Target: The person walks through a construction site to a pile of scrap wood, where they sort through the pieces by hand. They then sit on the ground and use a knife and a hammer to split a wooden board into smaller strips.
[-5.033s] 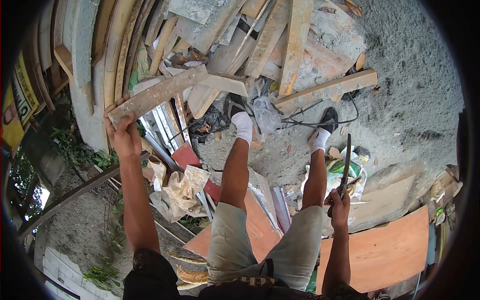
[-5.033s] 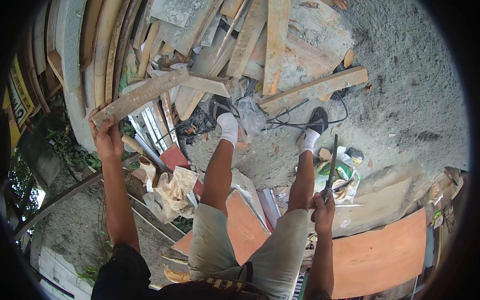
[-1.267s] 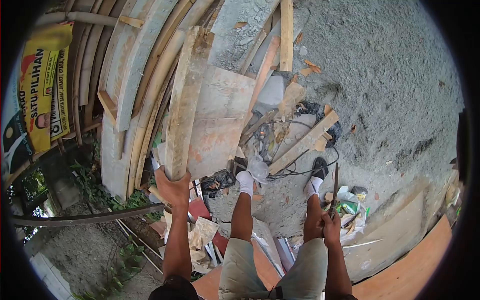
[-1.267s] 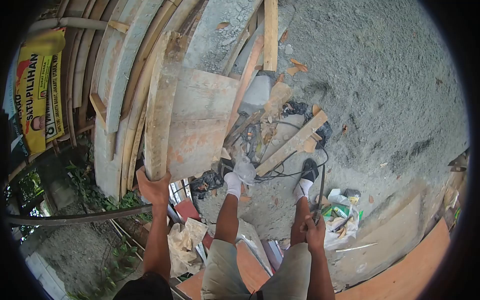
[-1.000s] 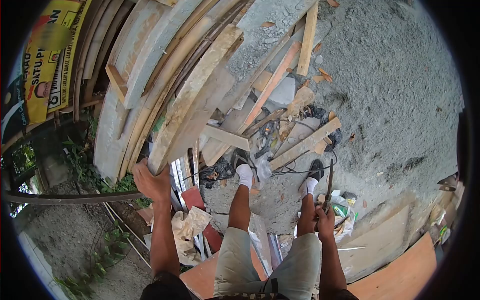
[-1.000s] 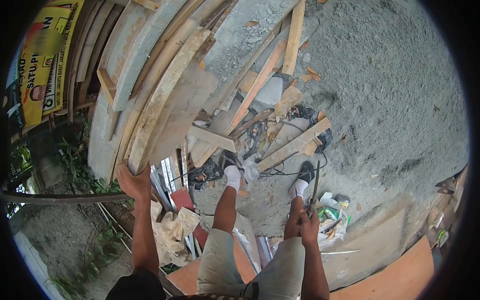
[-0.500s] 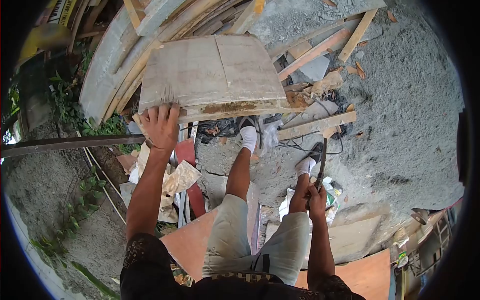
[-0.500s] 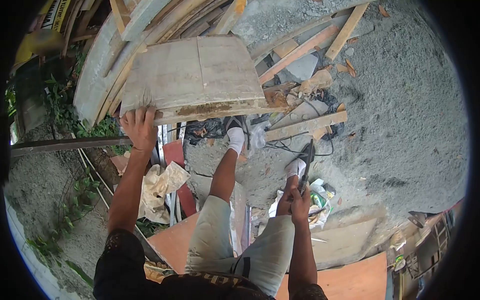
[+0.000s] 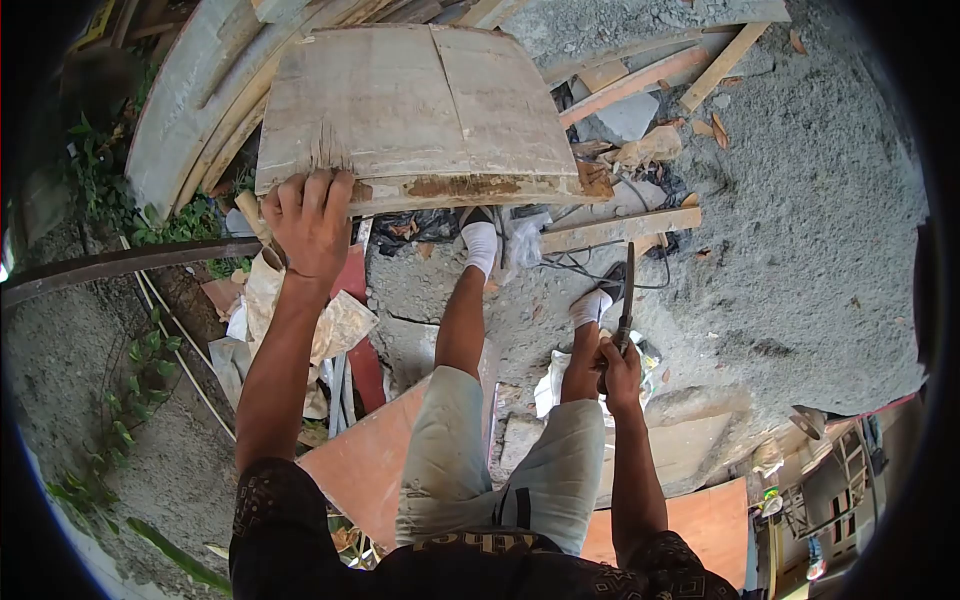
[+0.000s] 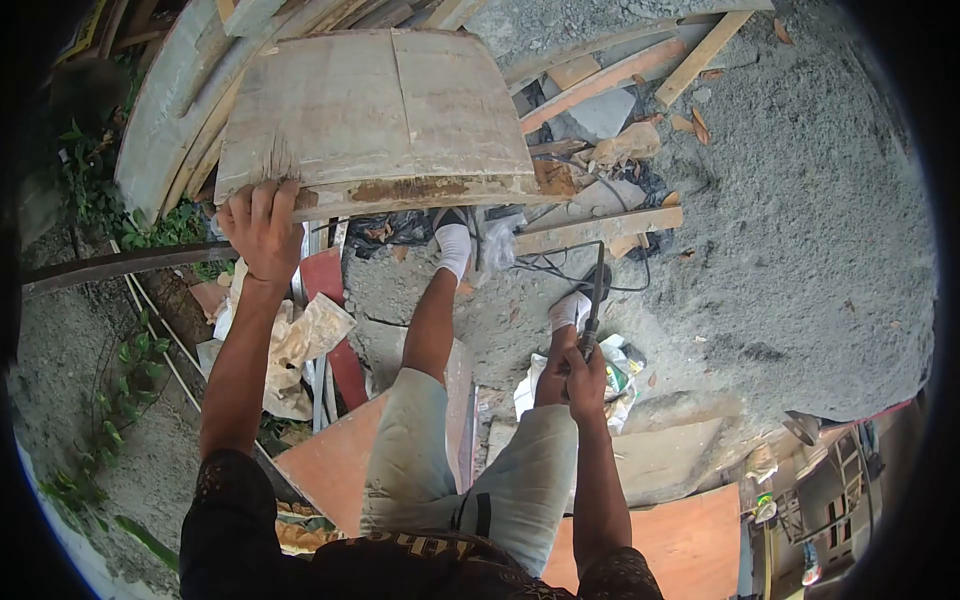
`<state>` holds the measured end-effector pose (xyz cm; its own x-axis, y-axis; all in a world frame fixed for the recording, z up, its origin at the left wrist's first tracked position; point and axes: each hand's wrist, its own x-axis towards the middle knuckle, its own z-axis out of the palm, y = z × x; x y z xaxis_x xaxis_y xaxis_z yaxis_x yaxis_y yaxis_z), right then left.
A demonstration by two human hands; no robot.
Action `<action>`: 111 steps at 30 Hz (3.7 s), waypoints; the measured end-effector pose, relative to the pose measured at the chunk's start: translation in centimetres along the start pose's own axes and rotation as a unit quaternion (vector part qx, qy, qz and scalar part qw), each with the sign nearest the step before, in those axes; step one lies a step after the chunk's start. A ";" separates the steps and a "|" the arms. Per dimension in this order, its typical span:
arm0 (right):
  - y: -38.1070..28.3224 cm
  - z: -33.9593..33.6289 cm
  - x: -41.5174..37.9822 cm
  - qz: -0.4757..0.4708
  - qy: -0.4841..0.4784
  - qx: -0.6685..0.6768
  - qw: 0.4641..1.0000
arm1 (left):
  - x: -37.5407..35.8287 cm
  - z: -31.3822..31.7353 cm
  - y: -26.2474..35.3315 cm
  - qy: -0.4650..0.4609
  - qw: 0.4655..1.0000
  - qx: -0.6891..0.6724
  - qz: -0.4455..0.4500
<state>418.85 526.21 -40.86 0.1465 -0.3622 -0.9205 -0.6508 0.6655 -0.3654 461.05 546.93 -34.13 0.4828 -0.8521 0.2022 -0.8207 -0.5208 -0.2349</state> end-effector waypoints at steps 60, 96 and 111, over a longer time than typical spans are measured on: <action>9.5 -9.8 -1.7 -0.012 0.113 0.105 0.988 | 29.9 32.0 45.1 -0.144 0.833 -0.482 -0.231; 8.9 -7.0 -1.7 0.058 0.105 0.102 0.988 | 22.5 27.2 25.5 -0.195 0.844 0.072 0.495; 7.7 -3.9 -2.5 0.120 0.088 0.215 0.965 | 29.5 20.6 18.8 -0.304 0.723 0.236 0.574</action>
<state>410.56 529.75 -40.81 -0.1234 -0.2439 -0.9619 -0.2750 0.9398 -0.2030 466.17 510.97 -52.21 -0.2696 -0.5280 -0.8053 -0.6612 0.7095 -0.2438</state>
